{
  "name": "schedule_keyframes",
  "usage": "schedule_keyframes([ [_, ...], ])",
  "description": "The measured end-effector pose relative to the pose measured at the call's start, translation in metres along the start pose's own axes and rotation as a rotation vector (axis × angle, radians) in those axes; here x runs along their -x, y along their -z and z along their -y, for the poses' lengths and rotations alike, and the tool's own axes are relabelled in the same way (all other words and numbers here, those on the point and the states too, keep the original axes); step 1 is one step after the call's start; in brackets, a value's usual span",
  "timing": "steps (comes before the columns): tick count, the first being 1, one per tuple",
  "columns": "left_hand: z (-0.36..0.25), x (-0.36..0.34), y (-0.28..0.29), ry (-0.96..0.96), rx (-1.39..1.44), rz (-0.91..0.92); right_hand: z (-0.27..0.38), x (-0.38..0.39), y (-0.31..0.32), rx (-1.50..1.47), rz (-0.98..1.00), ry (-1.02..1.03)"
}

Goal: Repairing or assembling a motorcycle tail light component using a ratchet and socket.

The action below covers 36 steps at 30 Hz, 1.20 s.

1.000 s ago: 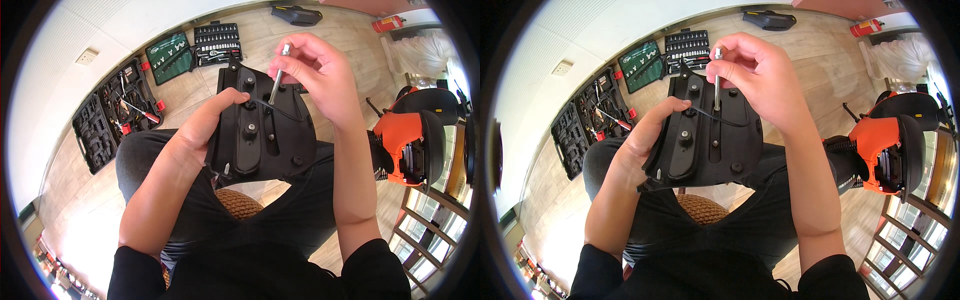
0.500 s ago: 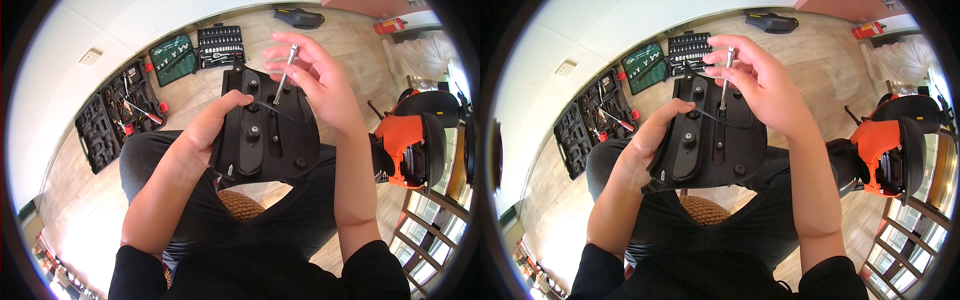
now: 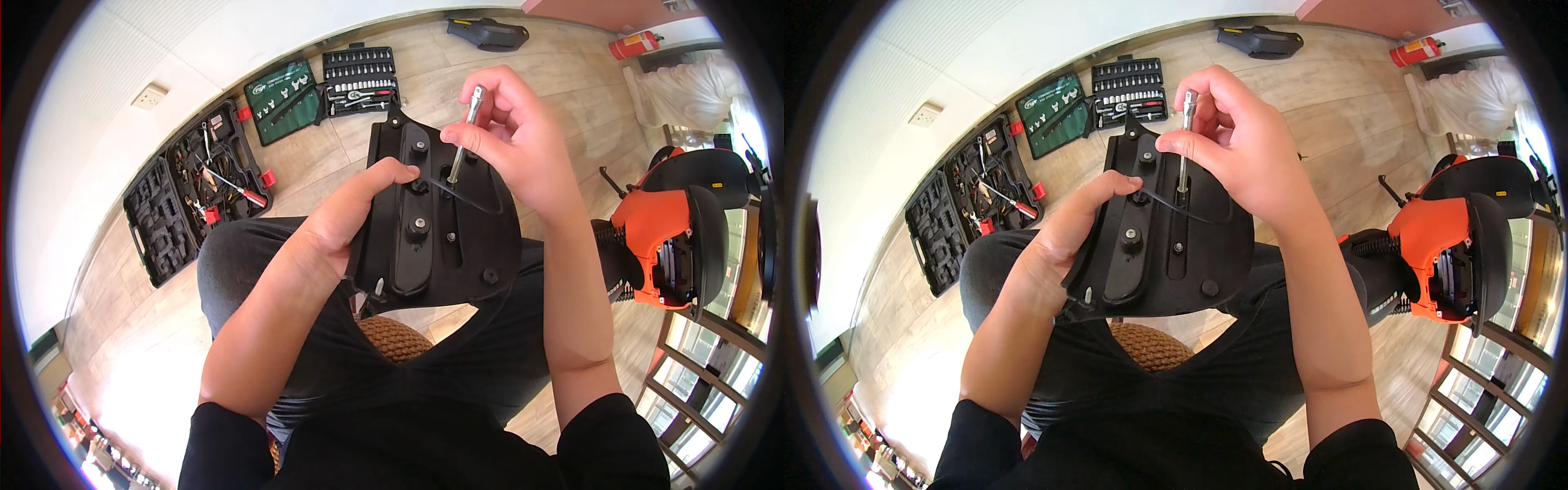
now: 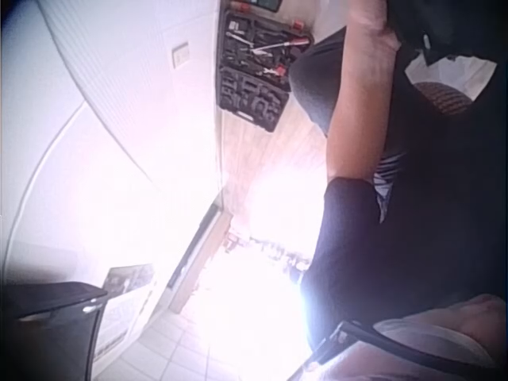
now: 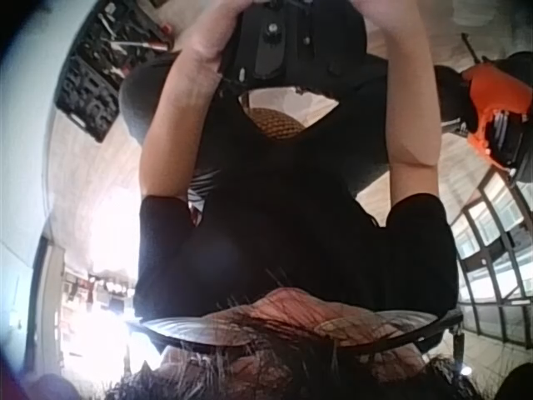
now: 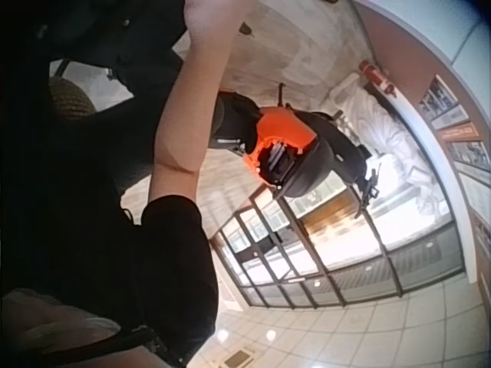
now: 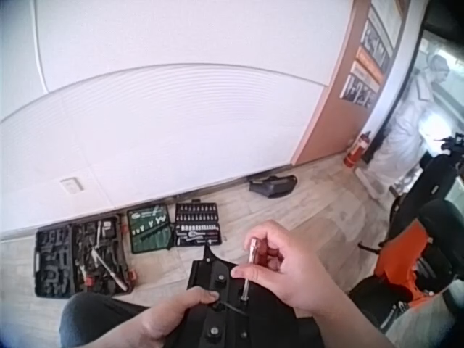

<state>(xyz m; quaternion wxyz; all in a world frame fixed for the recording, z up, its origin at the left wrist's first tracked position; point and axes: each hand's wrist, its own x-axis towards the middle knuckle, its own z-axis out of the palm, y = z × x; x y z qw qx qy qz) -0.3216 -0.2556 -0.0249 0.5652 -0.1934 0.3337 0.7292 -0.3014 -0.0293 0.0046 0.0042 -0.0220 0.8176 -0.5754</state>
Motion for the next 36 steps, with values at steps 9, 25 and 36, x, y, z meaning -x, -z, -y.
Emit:
schedule_keyframes([
  [9,0.005,-0.006,0.006,0.023,-0.004,0.012,0.001,0.005,-0.011,-0.242,0.021,-0.002],
  [25,0.007,0.000,-0.003,0.042,0.047,0.060,0.004,0.006,-0.008,-0.077,-0.032,-0.074],
  [36,0.023,-0.015,0.003,0.069,0.126,0.102,0.011,0.024,0.000,-0.207,0.026,-0.146],
])
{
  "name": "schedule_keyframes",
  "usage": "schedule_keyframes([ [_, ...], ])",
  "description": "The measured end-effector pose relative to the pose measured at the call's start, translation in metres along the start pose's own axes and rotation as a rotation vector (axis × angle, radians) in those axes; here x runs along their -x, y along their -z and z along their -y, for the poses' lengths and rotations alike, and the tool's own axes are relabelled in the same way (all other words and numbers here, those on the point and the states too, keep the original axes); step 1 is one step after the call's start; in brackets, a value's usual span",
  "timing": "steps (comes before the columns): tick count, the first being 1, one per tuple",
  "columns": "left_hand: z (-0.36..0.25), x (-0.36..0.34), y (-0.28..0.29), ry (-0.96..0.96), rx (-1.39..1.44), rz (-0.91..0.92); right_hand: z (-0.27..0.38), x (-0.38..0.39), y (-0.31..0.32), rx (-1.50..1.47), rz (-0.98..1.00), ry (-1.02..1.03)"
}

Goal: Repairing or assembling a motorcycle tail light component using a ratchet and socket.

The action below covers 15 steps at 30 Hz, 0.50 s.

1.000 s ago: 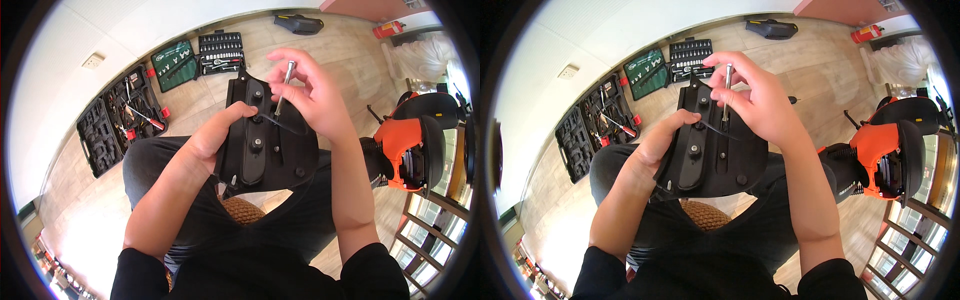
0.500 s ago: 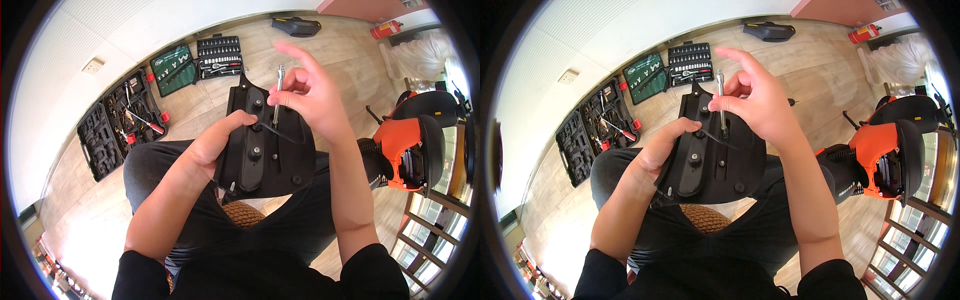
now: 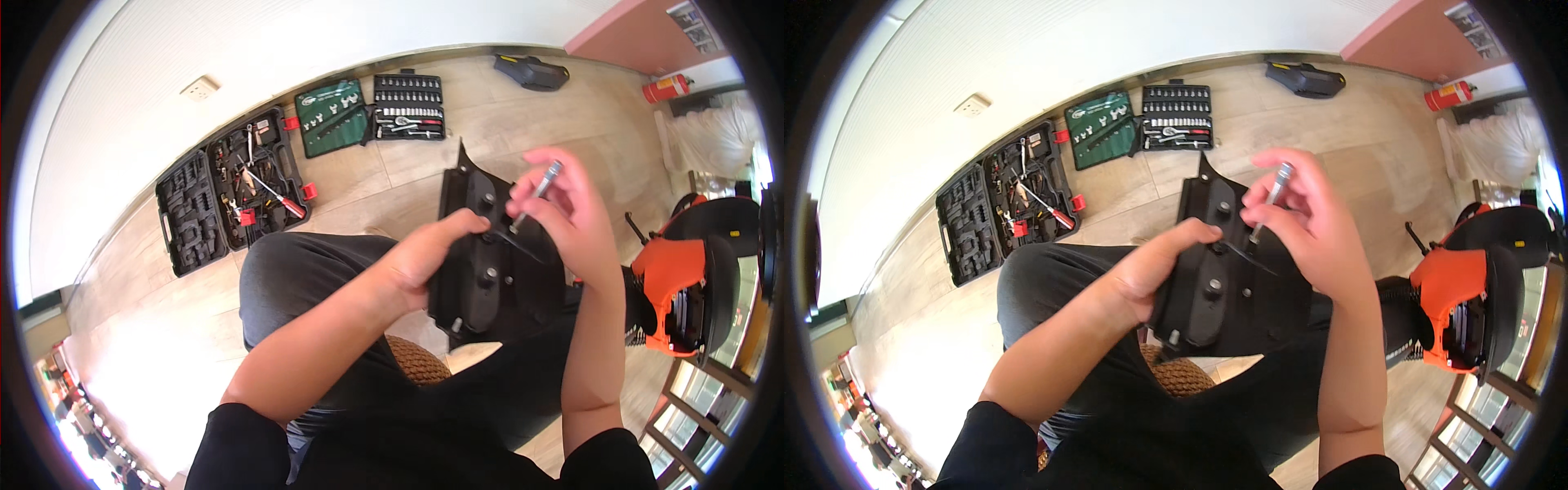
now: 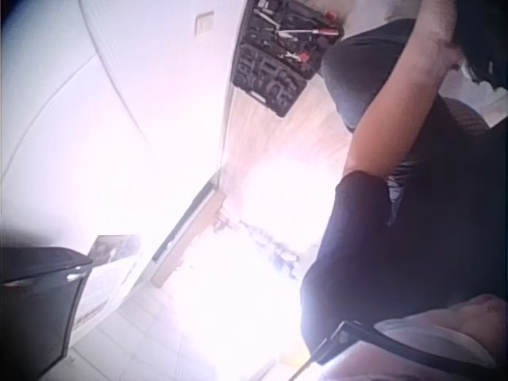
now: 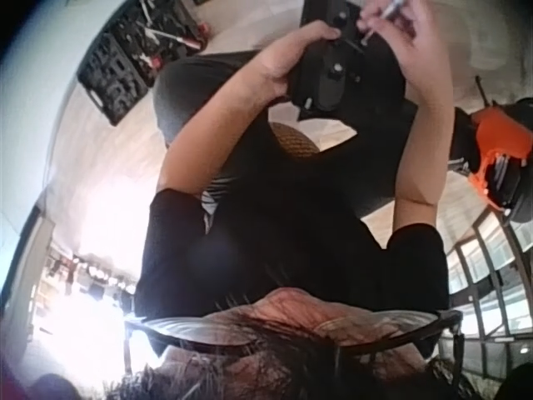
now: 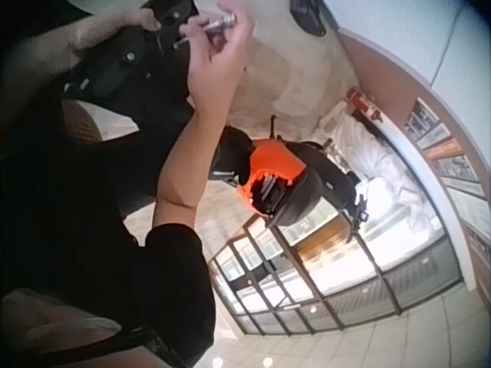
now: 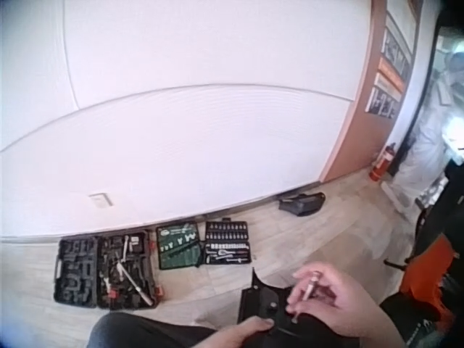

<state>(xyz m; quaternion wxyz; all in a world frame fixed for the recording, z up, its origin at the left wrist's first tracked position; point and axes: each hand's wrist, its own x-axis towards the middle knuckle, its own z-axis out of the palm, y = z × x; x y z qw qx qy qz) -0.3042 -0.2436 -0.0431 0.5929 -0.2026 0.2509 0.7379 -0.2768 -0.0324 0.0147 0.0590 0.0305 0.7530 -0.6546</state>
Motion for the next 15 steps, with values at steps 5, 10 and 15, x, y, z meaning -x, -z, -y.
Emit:
schedule_keyframes([
  [5,0.009,-0.003,-0.005,-0.013,-0.021,-0.071,0.018,0.011,0.012,0.099,-0.013,-0.152],
  [10,0.004,0.004,-0.012,0.000,-0.036,-0.089,0.011,0.013,0.019,0.134,0.024,-0.086],
  [15,0.006,0.002,-0.004,0.007,-0.046,-0.081,0.006,0.007,0.014,0.180,-0.009,-0.080],
])
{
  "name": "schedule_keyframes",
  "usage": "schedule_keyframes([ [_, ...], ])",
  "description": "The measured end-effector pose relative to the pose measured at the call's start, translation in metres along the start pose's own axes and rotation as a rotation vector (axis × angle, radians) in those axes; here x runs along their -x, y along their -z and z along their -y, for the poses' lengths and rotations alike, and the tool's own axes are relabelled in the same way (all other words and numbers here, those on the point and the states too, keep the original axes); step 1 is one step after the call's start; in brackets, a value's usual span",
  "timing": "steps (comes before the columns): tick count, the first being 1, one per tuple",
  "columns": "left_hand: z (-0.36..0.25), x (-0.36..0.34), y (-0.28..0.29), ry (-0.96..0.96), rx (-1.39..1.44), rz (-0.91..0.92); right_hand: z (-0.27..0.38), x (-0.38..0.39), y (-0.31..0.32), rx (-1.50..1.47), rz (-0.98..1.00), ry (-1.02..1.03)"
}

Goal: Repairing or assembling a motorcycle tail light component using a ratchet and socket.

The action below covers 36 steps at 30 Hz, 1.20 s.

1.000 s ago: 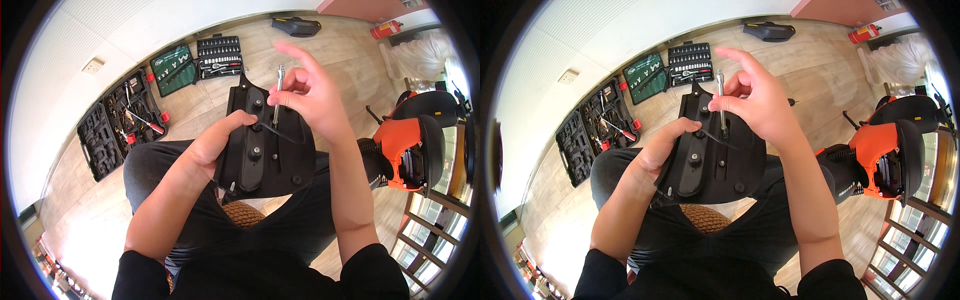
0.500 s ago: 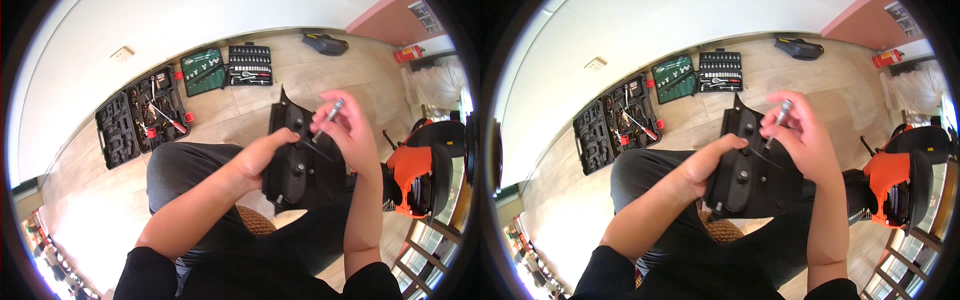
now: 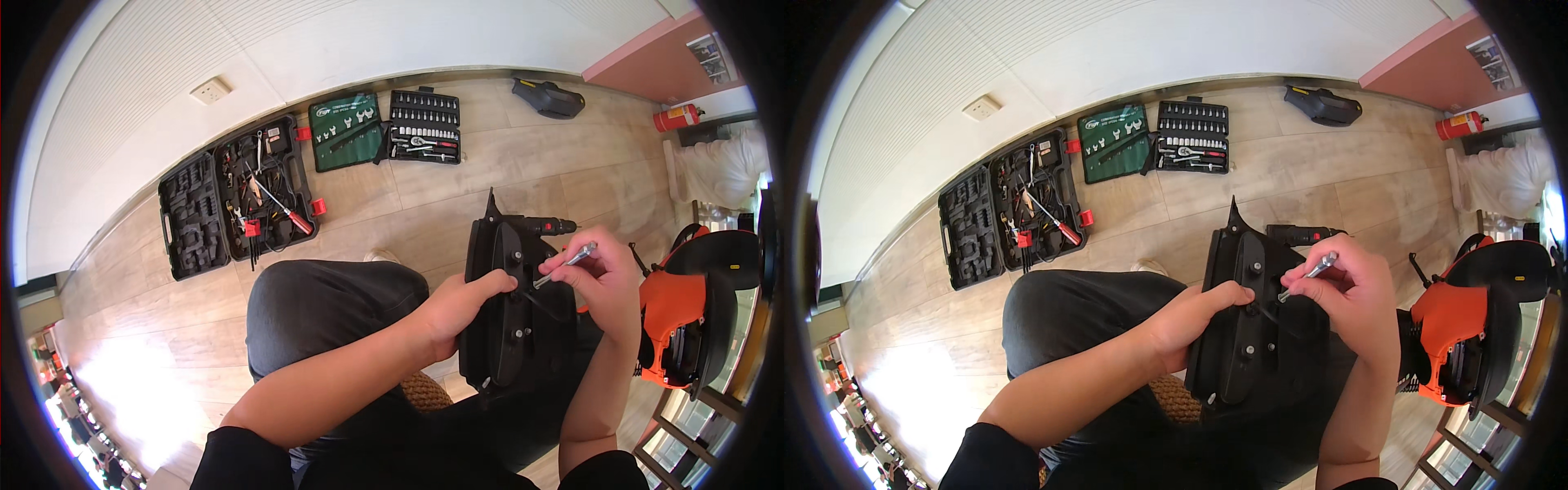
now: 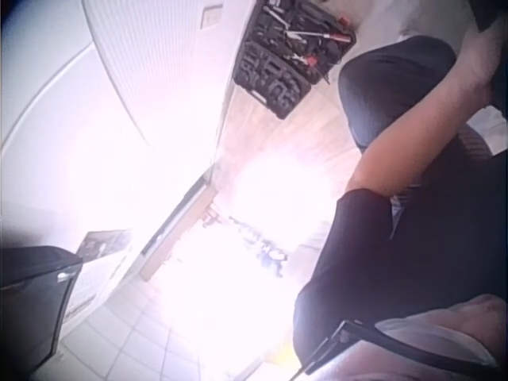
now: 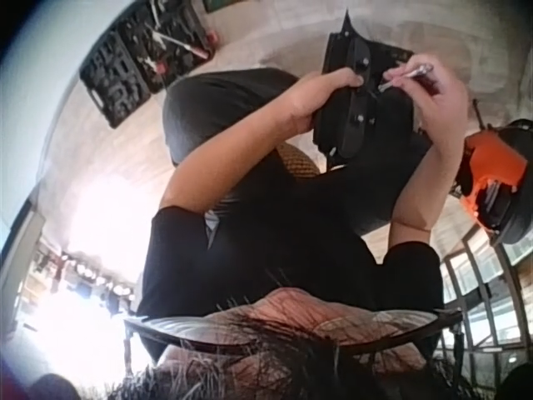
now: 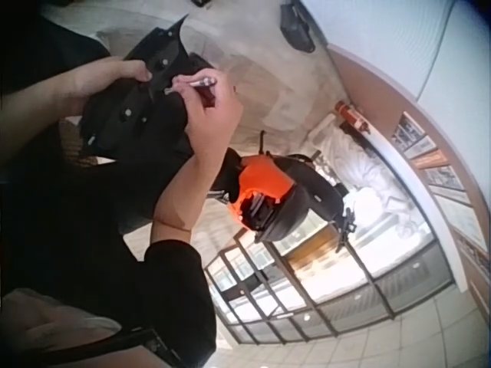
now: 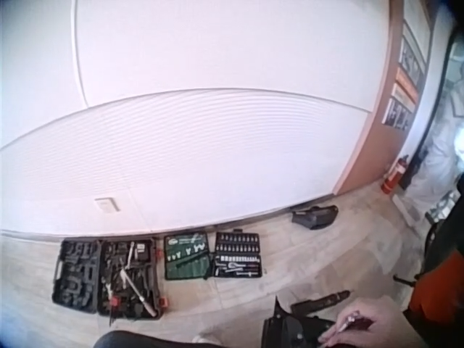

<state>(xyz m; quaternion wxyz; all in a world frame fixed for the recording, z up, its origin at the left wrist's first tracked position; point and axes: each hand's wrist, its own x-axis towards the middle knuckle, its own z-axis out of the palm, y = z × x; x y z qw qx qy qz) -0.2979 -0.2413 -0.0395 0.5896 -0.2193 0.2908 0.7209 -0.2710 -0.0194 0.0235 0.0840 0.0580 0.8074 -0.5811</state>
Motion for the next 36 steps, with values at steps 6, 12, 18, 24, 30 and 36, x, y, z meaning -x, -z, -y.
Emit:
schedule_keyframes([
  [6,-0.003,0.000,-0.003,0.031,-0.003,-0.044,-0.002,-0.002,0.003,0.211,-0.038,-0.027],
  [12,-0.001,-0.001,-0.001,0.030,-0.014,-0.034,0.003,-0.002,-0.005,0.067,0.047,-0.019],
  [18,-0.003,-0.001,-0.002,-0.004,0.016,-0.036,0.006,0.002,0.004,-0.094,0.130,-0.090],
  [24,-0.001,-0.002,-0.001,0.014,0.006,-0.011,-0.004,-0.001,0.012,-0.027,0.064,-0.122],
  [30,-0.003,-0.006,-0.001,-0.001,0.047,-0.032,-0.013,-0.011,0.010,0.209,0.035,-0.014],
  [36,0.017,-0.015,0.010,-0.092,0.101,-0.252,-0.008,-0.089,0.011,-0.157,-0.122,-0.067],
])
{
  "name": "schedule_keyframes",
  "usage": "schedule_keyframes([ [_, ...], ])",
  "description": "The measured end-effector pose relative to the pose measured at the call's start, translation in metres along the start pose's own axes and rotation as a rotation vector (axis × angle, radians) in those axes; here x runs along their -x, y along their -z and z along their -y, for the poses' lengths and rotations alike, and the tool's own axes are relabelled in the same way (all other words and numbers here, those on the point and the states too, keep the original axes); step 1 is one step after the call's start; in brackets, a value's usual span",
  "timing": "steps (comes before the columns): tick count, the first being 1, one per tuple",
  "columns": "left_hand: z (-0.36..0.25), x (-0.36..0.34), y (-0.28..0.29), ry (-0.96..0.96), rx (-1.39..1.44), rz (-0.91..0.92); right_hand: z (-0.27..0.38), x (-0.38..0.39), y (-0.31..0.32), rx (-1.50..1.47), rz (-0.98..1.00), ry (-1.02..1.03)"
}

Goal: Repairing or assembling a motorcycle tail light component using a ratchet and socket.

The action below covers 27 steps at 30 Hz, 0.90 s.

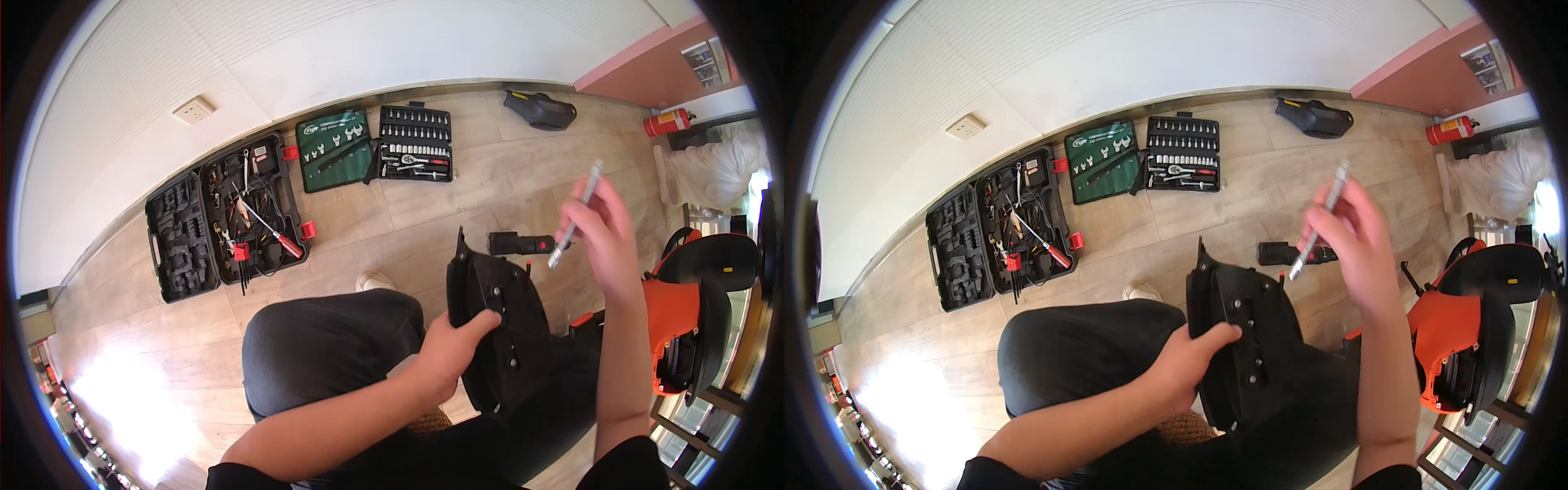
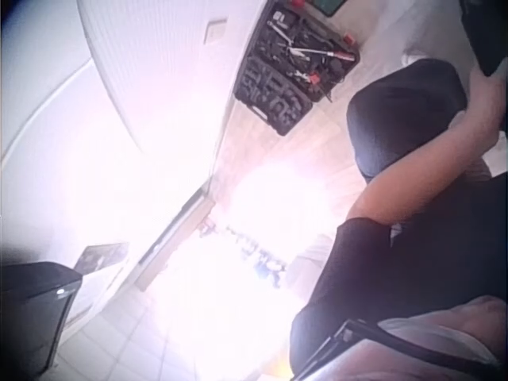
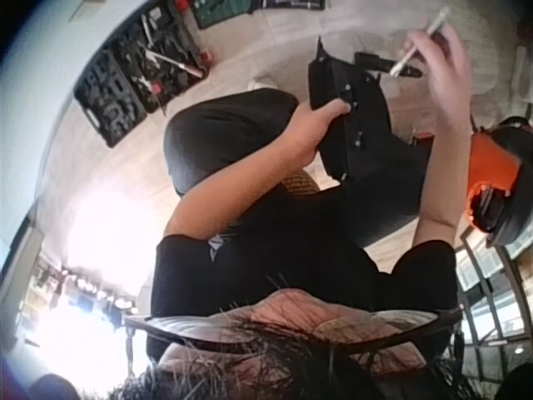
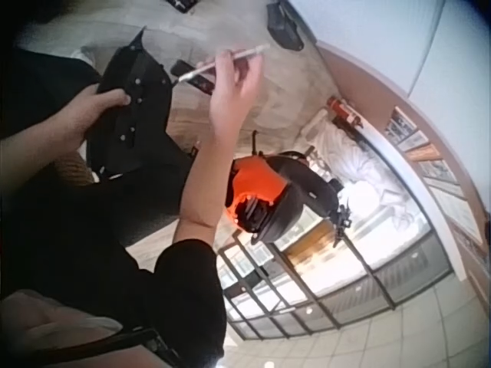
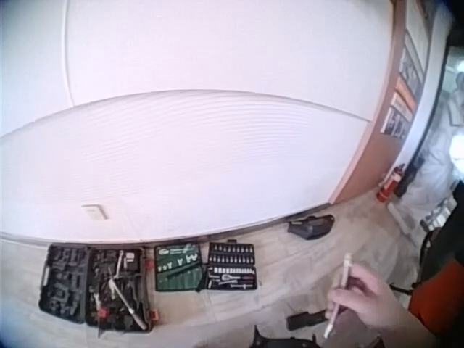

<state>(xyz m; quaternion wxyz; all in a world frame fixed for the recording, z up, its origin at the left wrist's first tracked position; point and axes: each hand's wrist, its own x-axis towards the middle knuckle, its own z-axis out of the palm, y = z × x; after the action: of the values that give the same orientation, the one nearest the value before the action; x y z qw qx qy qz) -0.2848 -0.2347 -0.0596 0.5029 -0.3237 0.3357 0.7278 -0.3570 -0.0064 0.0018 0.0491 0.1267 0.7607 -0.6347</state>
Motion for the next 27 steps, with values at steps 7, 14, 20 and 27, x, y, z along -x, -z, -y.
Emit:
schedule_keyframes([
  [7,0.001,-0.008,0.006,-0.042,0.034,-0.141,-0.193,-0.190,-0.018,0.230,0.423,-0.237],
  [14,-0.030,0.001,0.010,-0.081,0.070,-0.305,-0.367,-0.262,-0.083,0.841,0.410,0.264],
  [20,-0.041,0.003,0.012,-0.155,0.135,-0.354,-0.391,-0.259,-0.103,0.964,0.192,0.314],
  [27,-0.048,0.007,0.016,-0.088,0.171,-0.320,-0.391,-0.269,-0.114,1.077,0.219,0.470],
])
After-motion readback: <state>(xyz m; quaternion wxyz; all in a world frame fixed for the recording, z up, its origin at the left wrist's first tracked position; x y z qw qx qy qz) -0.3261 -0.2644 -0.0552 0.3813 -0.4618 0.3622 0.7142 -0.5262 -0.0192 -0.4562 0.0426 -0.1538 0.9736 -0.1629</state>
